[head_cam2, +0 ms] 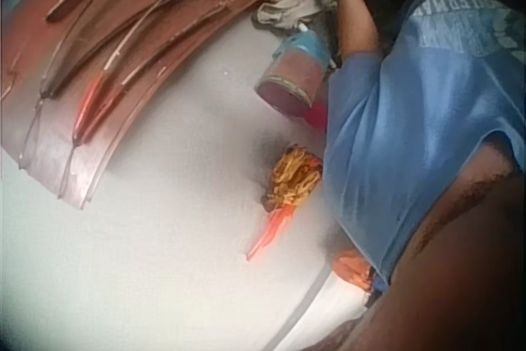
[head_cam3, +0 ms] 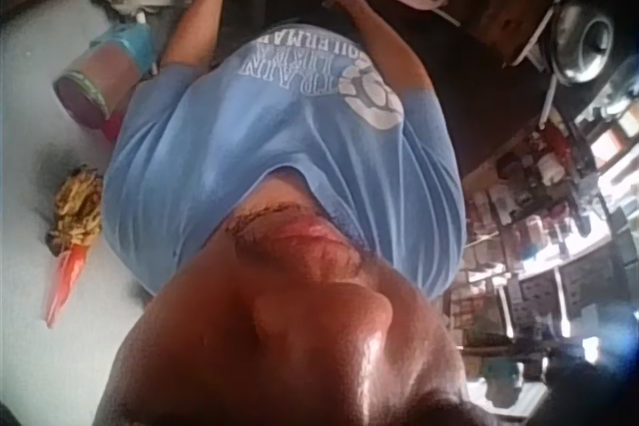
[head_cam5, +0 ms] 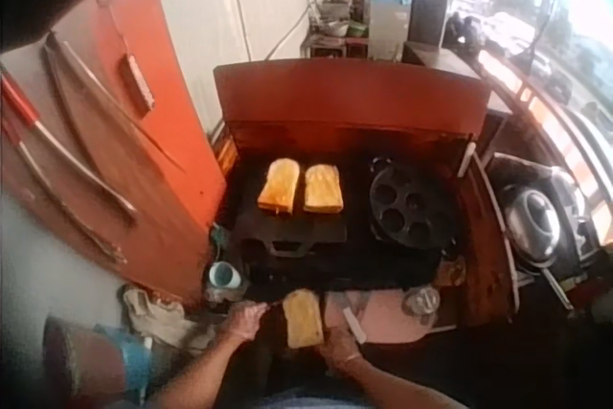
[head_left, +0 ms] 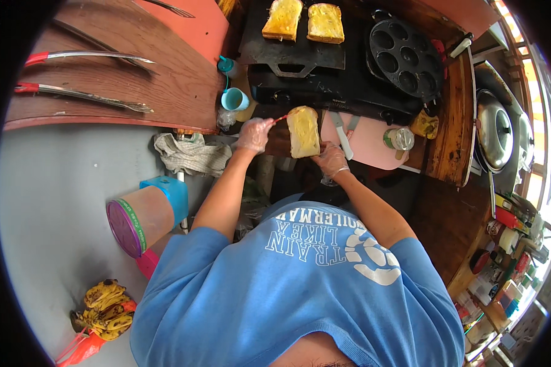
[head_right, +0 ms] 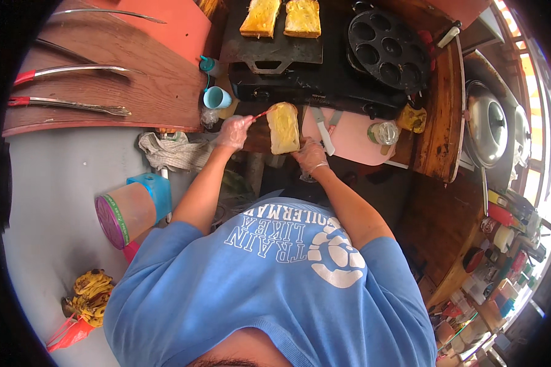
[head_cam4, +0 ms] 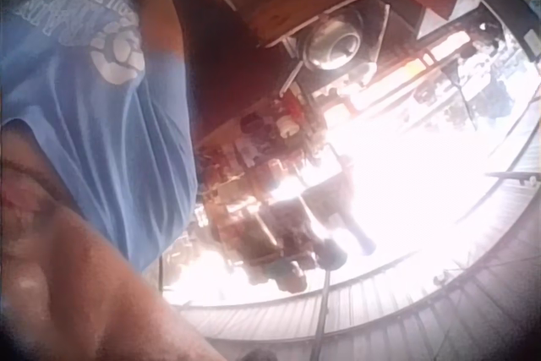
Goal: The person spreads butter on slices of bread and toasts them on a flat griddle using a spatula and tongs.
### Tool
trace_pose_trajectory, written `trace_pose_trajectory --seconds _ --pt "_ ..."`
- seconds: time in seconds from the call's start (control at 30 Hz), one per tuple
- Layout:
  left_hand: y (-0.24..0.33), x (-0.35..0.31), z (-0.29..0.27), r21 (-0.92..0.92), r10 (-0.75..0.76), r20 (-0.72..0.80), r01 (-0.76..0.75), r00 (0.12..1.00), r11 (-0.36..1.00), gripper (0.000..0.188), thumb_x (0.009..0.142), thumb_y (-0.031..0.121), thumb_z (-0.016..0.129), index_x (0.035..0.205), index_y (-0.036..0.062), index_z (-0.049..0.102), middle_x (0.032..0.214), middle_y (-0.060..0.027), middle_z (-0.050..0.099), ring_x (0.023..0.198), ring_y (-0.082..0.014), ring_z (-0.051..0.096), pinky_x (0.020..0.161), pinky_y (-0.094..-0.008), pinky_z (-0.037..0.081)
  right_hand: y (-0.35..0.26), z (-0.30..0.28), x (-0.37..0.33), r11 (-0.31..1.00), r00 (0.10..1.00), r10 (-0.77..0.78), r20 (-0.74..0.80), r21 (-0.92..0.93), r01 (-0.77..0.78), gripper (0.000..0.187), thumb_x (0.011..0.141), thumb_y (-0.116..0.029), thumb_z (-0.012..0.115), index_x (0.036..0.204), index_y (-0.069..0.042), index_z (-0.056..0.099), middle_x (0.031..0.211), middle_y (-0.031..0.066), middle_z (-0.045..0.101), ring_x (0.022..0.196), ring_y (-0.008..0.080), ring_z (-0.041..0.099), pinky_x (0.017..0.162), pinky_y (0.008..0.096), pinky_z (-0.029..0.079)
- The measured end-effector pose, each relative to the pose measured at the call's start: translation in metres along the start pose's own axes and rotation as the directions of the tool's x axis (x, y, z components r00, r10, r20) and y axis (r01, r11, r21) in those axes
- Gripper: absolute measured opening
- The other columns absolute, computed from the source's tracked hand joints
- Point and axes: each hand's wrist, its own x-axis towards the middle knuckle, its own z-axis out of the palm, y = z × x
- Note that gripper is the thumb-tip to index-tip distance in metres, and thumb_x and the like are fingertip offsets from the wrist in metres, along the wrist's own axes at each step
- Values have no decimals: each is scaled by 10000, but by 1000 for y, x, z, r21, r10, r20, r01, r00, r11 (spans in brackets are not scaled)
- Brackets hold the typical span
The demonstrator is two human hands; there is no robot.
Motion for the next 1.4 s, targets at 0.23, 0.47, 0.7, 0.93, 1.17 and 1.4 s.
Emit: trace_pose_trajectory --seconds 0.23,0.47,0.7,0.93,1.17,1.4 --pt "12 -23 28 -128 233 53 -225 971 966 168 951 238 589 904 109 686 787 -155 651 778 -364 650 707 -485 517 -2 -1 0 1000 1000 22 -3 20 -22 494 797 -344 754 1105 30 662 1030 217 719 1004 355 684 887 412 529" --pt "7 0 11 -105 101 8 -100 995 989 192 961 214 554 896 102 696 777 -145 648 778 -351 646 702 -471 512 8 3 2 999 1000 -1 1 42 1 528 790 -316 785 1135 51 629 1031 196 725 989 313 697 882 386 534" --pt "5 -34 4 -197 316 95 -293 944 935 171 939 206 574 846 130 697 790 -125 657 795 -341 643 723 -458 514 -3 -4 -3 995 999 -14 29 96 11 507 790 -255 804 1130 68 615 1009 180 728 949 283 706 860 363 541" --pt "-24 -26 -25 -45 132 57 -129 990 991 212 949 261 594 865 115 724 801 -122 670 824 -339 639 749 -470 509 11 4 4 996 999 -45 22 72 44 512 809 -308 764 1151 49 631 1021 199 729 970 317 705 873 382 541" --pt "-20 -62 -13 -18 138 58 -137 989 990 167 923 202 616 807 128 710 764 -100 644 780 -321 631 703 -454 497 11 4 8 999 999 -37 22 -30 38 567 820 -388 741 1171 39 615 1017 210 725 979 342 698 877 411 537" --pt "0 -42 -14 119 7 -17 -5 1000 993 179 934 201 601 829 101 705 744 -115 636 771 -315 631 697 -451 499 4 5 2 1000 999 -30 17 5 30 564 818 -376 739 1182 34 608 1011 206 725 974 353 695 869 412 539"
